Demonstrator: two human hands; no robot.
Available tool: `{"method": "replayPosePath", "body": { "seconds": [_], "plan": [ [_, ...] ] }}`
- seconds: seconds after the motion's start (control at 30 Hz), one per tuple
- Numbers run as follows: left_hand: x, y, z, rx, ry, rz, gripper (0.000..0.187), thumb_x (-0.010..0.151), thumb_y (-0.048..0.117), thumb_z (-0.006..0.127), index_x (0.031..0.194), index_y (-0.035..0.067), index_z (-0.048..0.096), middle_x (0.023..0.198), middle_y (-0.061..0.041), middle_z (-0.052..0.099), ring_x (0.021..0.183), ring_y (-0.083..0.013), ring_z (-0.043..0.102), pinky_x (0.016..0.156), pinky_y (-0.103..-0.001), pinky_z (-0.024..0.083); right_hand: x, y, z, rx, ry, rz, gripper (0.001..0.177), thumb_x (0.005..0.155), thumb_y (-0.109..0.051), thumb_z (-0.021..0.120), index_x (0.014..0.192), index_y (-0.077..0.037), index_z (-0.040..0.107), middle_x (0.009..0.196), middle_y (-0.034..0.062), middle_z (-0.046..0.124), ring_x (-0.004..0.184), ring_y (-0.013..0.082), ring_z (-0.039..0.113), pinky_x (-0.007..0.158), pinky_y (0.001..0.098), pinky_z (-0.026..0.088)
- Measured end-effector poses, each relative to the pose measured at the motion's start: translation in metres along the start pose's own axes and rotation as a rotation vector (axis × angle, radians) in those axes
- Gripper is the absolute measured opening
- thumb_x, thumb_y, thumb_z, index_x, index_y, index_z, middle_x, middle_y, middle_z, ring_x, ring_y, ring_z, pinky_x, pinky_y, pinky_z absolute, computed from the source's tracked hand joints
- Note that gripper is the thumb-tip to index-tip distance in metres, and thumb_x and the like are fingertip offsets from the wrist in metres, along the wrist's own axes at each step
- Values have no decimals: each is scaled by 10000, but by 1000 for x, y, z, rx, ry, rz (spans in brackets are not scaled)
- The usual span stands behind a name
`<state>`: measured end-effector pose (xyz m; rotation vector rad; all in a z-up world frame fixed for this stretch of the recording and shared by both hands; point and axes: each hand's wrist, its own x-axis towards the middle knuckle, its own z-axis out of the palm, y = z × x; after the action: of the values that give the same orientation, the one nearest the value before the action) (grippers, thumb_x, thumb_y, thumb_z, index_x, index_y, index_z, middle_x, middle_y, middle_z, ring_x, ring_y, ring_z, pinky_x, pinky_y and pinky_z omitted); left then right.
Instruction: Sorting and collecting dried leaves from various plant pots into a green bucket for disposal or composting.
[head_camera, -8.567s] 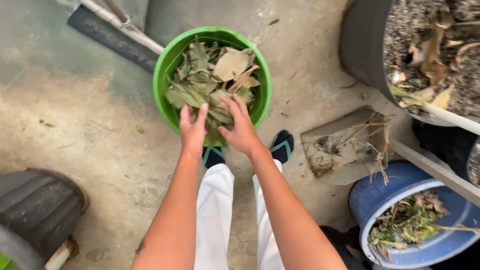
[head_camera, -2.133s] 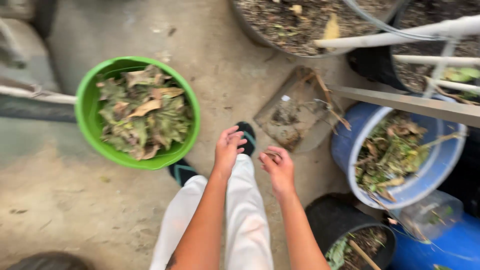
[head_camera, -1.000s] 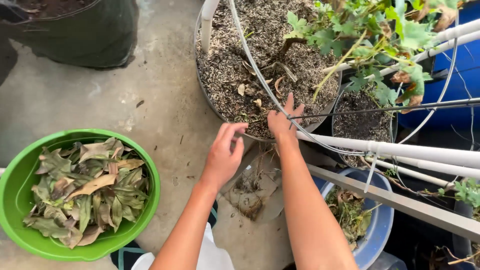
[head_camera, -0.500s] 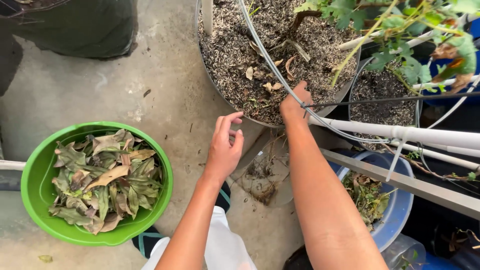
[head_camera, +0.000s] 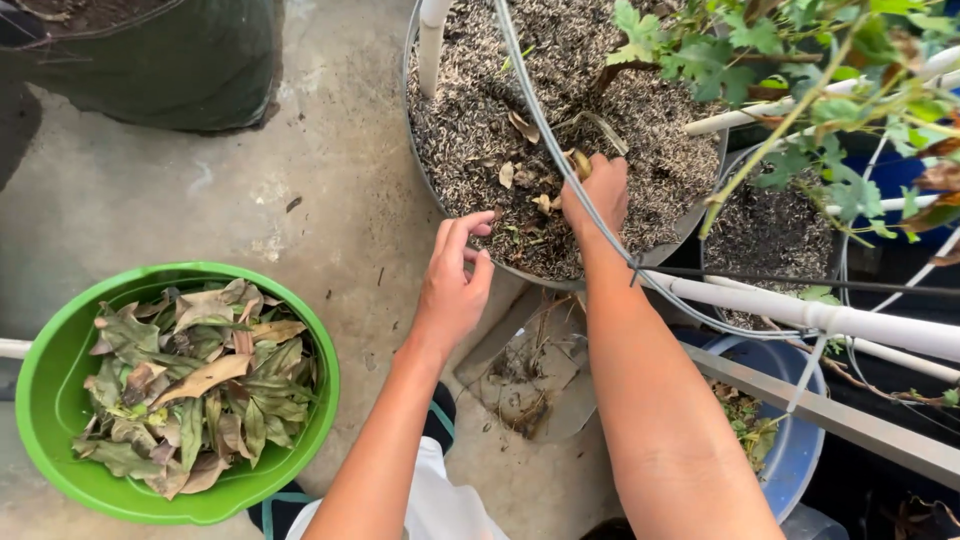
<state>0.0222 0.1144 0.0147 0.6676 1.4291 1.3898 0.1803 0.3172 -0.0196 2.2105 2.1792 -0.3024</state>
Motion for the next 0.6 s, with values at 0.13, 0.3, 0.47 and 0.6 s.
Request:
{"method": "replayPosePath", "body": {
  "seconds": [0.13,0.3,0.47,0.6],
  "plan": [
    [4,1,-2,-8,13,-23,417,958,9,559,1354,140,569,1189,-26,575,839,-99,589,673,-250,523,10,8,6,-6,140,-129,234,855,-196,717,971,-15,626,1021,191,580,908,389,613,795,510,500],
    [6,-12,-1,-53,46,1,415,961,4,564,1356,129,569,1192,-25,589,828,-99,589,687,-248,524,12,-10,-4,-11,48,-71,182,915,-215,685,887,-41,639,851,134,637,789,297,640,781,476,513],
    [12,-11,-5,-58,60,-7,413,957,-1,566,1351,122,573,1189,-26,594,821,-95,591,683,-246,520,32,-11,5,126,68,-72,113,933,-165,650,960,-55,636,884,94,645,804,257,662,773,436,525],
    [18,-15,-9,-58,64,-19,417,952,-1,568,1351,120,573,1182,-26,594,809,-91,593,673,-245,516,42,-18,8,155,112,-215,196,878,-55,662,1073,-74,661,1043,106,573,857,239,651,789,399,565]
  ]
}}
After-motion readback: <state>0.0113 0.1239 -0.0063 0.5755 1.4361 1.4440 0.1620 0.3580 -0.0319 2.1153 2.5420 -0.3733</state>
